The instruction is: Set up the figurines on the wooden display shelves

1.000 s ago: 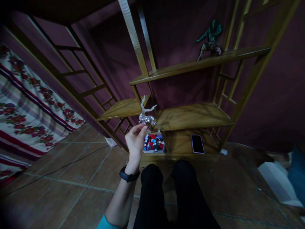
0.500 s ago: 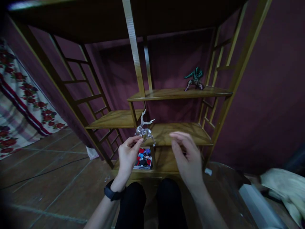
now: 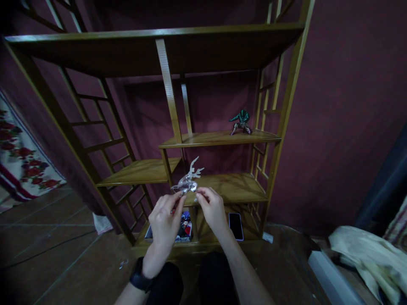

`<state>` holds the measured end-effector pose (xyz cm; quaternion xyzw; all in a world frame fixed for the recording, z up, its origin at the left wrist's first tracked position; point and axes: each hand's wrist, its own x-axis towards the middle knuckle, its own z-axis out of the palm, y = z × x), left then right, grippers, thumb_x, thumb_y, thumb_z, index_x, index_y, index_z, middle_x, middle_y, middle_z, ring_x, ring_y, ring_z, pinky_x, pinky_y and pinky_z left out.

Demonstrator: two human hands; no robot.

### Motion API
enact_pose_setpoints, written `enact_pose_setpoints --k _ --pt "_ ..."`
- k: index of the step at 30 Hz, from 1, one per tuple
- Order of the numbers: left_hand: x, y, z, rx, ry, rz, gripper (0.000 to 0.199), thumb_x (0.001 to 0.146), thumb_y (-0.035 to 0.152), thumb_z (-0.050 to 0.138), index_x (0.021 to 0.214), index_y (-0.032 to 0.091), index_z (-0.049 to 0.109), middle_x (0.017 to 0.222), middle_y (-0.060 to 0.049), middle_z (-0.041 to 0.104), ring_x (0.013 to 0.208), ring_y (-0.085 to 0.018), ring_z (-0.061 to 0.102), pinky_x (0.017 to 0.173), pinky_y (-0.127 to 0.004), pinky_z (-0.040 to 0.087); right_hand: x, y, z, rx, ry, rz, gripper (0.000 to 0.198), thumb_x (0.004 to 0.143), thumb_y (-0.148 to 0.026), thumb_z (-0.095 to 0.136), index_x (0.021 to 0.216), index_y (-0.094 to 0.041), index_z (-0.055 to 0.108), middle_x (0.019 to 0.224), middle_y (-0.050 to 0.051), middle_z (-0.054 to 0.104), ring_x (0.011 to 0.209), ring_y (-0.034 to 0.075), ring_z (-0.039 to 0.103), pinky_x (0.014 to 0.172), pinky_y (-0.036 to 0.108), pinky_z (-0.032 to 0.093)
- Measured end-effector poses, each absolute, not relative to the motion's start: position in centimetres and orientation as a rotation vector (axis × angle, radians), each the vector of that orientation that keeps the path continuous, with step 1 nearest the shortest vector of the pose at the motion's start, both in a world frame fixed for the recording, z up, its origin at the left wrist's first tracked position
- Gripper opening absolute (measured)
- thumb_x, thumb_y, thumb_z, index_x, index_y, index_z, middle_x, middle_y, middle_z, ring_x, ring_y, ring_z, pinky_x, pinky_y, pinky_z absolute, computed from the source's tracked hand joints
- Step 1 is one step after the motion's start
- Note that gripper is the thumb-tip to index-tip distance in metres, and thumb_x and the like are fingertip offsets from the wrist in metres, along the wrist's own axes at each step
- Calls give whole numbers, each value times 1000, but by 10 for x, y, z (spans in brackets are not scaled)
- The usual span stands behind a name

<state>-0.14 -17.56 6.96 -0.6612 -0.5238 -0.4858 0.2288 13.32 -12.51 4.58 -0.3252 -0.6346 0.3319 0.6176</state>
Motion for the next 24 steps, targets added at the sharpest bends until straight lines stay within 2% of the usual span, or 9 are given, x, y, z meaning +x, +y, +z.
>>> enact_pose_setpoints --k 6,10,15,18,24 --pt "1 -181 69 -1776 -1369 -1106 30 86 19 50 114 17 60 86 -8 64 80 -20 55 71 -31 41 114 -116 37 -640 -1296 954 16 81 -34 55 90 -21 59 81 1 64 75 16 60 70 28 51" --pt "-2 -182 69 -1810 -1368 -1132 33 85 17 51 118 17 58 93 -10 65 86 -21 55 77 -33 42 109 -120 39 -623 -1259 981 16 80 -34 55 87 -20 57 79 1 62 72 14 59 69 27 51" --pt "-9 -179 75 -1821 -1414 -1485 25 84 22 53 107 20 65 94 -7 65 86 -20 58 82 -33 44 113 -129 48 -640 -1294 910 16 80 -33 55 87 -19 58 79 1 61 70 14 59 66 27 52" --pt "-12 -176 79 -1818 -1506 -1754 19 82 27 56 96 21 68 91 -5 67 85 -18 61 80 -32 46 118 -138 57 -669 -1352 780 15 81 -32 55 87 -20 60 83 2 62 75 15 59 68 27 51" --pt "-11 -165 79 -1804 -1654 -2318 24 74 33 64 90 17 70 89 -7 70 81 -18 64 76 -31 49 123 -160 86 -682 -1492 548 11 83 -28 54 87 -21 63 84 2 63 78 15 59 70 26 48"
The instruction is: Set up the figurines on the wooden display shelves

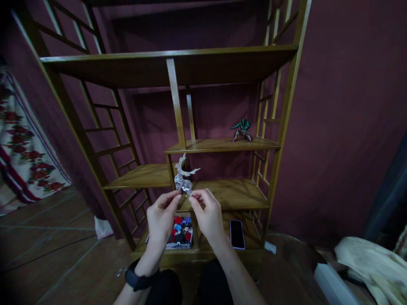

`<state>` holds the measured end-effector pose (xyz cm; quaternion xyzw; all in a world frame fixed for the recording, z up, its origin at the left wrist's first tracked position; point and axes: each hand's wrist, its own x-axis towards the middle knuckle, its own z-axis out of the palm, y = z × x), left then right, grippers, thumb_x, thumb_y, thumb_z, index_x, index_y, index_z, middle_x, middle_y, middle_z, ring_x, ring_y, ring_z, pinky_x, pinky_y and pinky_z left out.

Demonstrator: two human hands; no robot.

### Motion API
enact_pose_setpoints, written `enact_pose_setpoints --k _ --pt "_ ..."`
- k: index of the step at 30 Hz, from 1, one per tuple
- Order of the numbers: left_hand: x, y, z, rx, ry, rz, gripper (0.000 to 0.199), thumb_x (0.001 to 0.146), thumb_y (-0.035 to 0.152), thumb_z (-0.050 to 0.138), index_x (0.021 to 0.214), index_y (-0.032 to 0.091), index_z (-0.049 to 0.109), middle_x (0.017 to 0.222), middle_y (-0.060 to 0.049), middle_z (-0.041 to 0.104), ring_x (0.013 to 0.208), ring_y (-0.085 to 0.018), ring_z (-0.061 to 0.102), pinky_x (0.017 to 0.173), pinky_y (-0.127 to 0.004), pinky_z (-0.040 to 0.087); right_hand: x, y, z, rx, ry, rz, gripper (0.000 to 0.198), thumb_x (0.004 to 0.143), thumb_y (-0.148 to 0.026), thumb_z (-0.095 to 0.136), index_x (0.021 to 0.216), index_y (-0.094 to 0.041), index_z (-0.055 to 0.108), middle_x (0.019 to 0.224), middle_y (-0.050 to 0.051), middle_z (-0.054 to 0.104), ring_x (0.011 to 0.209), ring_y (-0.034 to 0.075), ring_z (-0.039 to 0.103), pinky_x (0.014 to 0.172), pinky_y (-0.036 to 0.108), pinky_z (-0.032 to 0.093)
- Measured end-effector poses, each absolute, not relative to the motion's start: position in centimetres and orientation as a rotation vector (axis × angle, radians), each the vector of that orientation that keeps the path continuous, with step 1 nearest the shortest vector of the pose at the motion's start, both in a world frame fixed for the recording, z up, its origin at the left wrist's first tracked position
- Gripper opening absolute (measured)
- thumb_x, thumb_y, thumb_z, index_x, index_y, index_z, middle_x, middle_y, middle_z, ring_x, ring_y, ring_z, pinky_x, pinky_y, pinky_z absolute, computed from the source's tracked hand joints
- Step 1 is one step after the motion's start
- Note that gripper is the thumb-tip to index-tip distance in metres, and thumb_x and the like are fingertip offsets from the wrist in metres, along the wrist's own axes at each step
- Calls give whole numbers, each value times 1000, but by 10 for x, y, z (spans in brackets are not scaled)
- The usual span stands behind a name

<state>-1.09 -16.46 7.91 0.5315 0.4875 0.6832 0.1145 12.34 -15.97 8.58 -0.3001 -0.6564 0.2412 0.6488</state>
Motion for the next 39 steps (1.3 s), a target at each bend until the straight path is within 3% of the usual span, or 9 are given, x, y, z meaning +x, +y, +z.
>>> enact_pose_setpoints --k 7,17,28,35,39 --pt "-6 -160 85 1276 1195 1903 32 65 34 71 88 12 71 81 -8 71 69 -16 62 67 -28 49 117 -182 100 -683 -1580 512 18 89 -29 46 91 -22 62 85 3 61 76 14 58 66 25 46" --pt "-4 -159 82 1200 1065 1811 30 64 35 72 83 12 70 77 -8 70 67 -14 61 63 -26 47 116 -167 84 -733 -1539 588 14 84 -26 52 91 -22 64 86 2 63 73 15 60 67 25 48" --pt "6 -166 96 1278 1138 1859 33 63 34 74 87 13 71 86 -9 72 76 -17 64 74 -30 49 122 -148 79 -681 -1400 758 25 83 -36 54 96 -19 67 86 5 68 75 17 61 67 28 51" --pt "12 -165 110 1376 1257 1944 29 63 34 74 84 14 72 76 -6 71 69 -16 62 66 -27 48 140 -139 83 -640 -1272 857 33 83 -40 52 103 -17 66 95 9 69 76 18 62 61 30 55" --pt "16 -161 123 1532 1283 1984 25 66 34 71 84 16 72 74 -4 70 69 -16 61 65 -26 47 155 -141 97 -604 -1256 824 32 84 -40 52 102 -18 66 94 10 70 81 19 64 66 31 55"
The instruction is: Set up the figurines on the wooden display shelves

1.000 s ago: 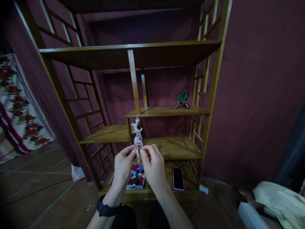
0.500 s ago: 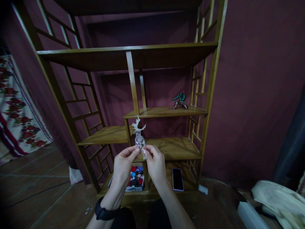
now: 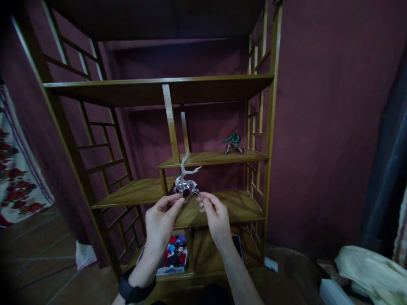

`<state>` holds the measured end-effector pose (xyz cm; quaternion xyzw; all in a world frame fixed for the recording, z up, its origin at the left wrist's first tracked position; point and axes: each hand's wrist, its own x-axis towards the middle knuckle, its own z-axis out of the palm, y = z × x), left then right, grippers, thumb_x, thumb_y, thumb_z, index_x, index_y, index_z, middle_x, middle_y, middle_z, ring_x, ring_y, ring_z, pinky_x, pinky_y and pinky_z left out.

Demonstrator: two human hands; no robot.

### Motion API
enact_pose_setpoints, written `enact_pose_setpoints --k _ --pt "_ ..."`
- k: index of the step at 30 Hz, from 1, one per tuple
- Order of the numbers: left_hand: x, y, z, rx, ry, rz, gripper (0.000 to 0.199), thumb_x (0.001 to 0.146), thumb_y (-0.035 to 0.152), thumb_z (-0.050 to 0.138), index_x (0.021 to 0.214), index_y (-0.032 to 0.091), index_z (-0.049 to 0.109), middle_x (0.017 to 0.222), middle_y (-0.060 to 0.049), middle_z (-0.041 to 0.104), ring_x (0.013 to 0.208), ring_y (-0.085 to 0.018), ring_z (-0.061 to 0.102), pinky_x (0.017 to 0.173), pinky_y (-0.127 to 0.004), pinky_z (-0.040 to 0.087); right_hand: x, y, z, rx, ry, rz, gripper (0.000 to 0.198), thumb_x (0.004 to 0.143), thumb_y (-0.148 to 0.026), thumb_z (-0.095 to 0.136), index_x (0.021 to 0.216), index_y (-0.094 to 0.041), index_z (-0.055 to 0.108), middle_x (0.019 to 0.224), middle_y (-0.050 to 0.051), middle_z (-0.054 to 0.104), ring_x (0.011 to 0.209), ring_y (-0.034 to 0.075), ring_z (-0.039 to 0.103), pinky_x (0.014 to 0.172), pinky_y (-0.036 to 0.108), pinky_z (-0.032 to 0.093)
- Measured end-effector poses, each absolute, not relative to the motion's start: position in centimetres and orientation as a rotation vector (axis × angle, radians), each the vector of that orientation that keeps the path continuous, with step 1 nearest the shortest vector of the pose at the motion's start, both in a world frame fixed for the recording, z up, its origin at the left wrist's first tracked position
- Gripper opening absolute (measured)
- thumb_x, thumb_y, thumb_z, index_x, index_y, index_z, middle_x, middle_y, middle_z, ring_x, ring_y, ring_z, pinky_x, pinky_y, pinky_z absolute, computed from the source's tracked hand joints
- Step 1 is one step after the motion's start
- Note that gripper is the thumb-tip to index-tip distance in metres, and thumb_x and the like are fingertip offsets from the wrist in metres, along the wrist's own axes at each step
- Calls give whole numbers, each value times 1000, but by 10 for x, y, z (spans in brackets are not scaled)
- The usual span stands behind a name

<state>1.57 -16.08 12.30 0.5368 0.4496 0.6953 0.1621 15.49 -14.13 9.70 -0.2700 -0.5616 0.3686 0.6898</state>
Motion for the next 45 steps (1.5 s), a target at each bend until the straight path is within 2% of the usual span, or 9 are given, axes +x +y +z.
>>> enact_pose_setpoints --k 7,17,24,30,36,41,45 --pt "32 -146 156 1859 1263 2046 19 73 32 65 85 19 72 77 -2 67 67 -14 60 63 -25 47 172 -124 130 -664 -1323 624 27 79 -37 60 97 -19 67 90 8 71 80 19 65 73 33 54" --pt "53 -90 218 2028 1162 2100 17 73 30 64 82 18 70 78 -4 70 69 -15 62 66 -26 48 202 -63 192 -681 -1385 365 23 76 -34 59 89 -18 70 90 5 67 69 14 63 58 24 53" --pt "57 -48 242 2013 1472 1982 18 72 31 65 83 18 71 76 -4 70 70 -15 63 66 -25 46 208 -2 216 -780 -1446 451 21 71 -31 62 83 -16 70 69 2 66 59 13 61 48 21 53" --pt "57 -26 245 1914 1562 1946 19 69 31 66 83 18 71 75 -4 70 70 -16 63 65 -25 44 207 22 223 -836 -1460 407 14 69 -27 65 78 -18 70 68 1 67 53 11 60 46 23 55" --pt "56 -27 234 1968 1533 2012 19 75 32 62 87 19 69 77 -4 70 70 -16 62 65 -26 44 207 6 221 -800 -1476 416 19 70 -30 65 81 -16 70 68 2 67 57 12 61 46 20 54" --pt "51 -57 224 2389 1676 2071 21 85 32 51 96 20 64 91 -5 68 81 -16 61 68 -26 42 204 -23 213 -674 -1464 494 21 70 -32 64 82 -16 68 84 4 67 66 13 62 50 23 56" --pt "44 -82 218 2801 1884 1959 24 89 27 44 103 17 61 84 -6 65 80 -17 60 68 -27 40 197 -42 201 -603 -1448 491 21 72 -34 64 83 -17 66 91 5 65 68 13 62 54 25 58"
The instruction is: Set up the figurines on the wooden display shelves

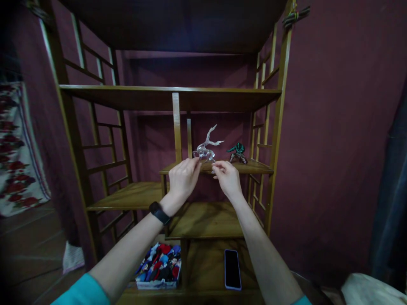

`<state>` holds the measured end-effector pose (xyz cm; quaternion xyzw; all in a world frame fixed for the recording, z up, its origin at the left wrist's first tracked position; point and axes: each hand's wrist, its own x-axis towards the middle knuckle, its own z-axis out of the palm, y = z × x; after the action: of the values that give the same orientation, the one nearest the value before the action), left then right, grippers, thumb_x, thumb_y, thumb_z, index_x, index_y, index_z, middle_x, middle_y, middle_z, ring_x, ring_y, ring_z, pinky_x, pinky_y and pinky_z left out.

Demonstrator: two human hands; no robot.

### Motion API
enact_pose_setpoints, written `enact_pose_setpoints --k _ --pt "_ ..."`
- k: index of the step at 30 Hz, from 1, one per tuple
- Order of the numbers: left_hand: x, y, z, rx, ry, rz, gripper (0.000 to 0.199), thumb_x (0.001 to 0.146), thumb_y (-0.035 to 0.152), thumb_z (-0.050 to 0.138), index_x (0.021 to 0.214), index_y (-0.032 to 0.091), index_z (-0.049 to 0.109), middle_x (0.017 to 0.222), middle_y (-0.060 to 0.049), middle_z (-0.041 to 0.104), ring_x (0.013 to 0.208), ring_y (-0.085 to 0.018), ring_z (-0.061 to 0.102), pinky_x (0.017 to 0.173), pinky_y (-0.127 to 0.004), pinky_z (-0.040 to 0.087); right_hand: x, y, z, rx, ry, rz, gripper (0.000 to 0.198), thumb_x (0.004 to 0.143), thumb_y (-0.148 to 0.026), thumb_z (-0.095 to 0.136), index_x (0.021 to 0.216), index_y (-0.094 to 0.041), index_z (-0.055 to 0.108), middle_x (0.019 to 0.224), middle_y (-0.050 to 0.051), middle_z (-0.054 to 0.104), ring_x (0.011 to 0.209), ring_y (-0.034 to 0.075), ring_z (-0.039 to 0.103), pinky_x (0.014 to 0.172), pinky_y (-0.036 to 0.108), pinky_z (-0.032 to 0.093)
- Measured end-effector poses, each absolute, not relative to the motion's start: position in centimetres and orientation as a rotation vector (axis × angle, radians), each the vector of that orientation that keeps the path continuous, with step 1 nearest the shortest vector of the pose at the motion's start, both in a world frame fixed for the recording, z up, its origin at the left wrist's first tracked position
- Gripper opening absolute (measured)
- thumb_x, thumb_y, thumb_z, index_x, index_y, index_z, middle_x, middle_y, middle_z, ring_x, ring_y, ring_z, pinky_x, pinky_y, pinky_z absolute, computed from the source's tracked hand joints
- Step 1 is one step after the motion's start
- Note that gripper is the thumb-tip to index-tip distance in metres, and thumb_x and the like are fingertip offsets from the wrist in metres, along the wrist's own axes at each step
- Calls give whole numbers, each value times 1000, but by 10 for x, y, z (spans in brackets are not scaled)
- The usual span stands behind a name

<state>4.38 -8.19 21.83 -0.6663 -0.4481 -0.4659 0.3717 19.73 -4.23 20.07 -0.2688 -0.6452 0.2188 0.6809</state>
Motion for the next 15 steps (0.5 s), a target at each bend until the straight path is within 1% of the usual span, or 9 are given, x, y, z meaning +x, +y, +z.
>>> enact_pose_setpoints --k 4,7,15 --pt "36 -102 209 -1629 -1087 -998 25 90 22 43 110 16 57 78 -6 63 75 -17 59 66 -29 38 187 -62 182 -556 -1432 462 21 76 -35 61 88 -18 65 93 5 63 72 14 63 59 28 60" --pt "32 -117 200 -1617 -1059 -902 26 90 18 42 111 14 55 77 -6 61 74 -17 58 64 -29 38 179 -78 165 -547 -1400 476 22 79 -36 59 91 -19 64 96 5 62 75 15 63 62 31 60" --pt "21 -142 162 -1696 -1035 -728 29 90 14 39 116 9 51 83 -8 61 75 -16 57 64 -29 39 164 -102 114 -666 -1373 563 23 81 -37 57 93 -18 62 95 5 61 76 15 64 68 31 58"
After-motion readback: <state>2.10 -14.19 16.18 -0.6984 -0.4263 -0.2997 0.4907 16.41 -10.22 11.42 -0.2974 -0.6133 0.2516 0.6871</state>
